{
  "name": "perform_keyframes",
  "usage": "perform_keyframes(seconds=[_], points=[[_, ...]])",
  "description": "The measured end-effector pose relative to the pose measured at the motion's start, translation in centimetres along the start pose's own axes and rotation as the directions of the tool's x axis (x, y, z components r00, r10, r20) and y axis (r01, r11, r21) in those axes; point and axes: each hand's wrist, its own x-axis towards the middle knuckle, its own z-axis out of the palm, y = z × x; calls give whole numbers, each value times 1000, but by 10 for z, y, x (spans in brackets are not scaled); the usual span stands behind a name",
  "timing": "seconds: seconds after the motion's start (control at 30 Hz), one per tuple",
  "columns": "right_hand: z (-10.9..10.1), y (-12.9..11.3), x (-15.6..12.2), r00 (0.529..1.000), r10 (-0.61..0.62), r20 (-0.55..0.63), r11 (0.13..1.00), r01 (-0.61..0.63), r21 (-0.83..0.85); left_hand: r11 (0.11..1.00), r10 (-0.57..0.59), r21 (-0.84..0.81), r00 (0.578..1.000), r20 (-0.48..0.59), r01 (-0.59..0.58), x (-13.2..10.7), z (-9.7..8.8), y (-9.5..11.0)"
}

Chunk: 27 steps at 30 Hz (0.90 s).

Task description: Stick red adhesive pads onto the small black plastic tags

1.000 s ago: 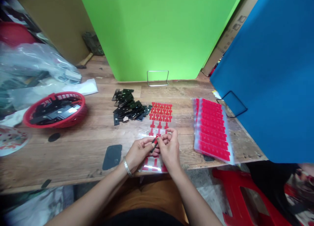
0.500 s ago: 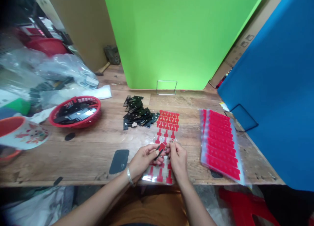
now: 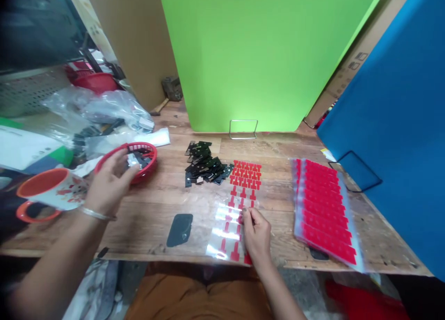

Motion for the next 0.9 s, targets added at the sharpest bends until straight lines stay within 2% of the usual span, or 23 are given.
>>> perform_keyframes(seconds=[0.1,0.2,0.33,0.4,0.5,0.9], points=[[1,1,0,1000,-20,-7,1000,19,-18,992,32,111,984,176,-52,-40,7,-14],[1,1,0,999,-36,-9,999,36,-21,961,62,234,937,344,-149,-82,17,-30],[2,0,0,998,-63,-8,997,63,-47,875,137,370,893,428,-311,-116,25,-46],[3,-1,0,997,-80,-8,995,79,-67,826,176,418,877,448,-379,-121,26,-48],[4,-1,0,994,-108,-4,990,108,-92,794,201,452,877,436,-407,-121,26,-46],[6,-5,-2,985,-172,-9,971,168,-169,826,208,423,900,384,-372,-121,25,-47]])
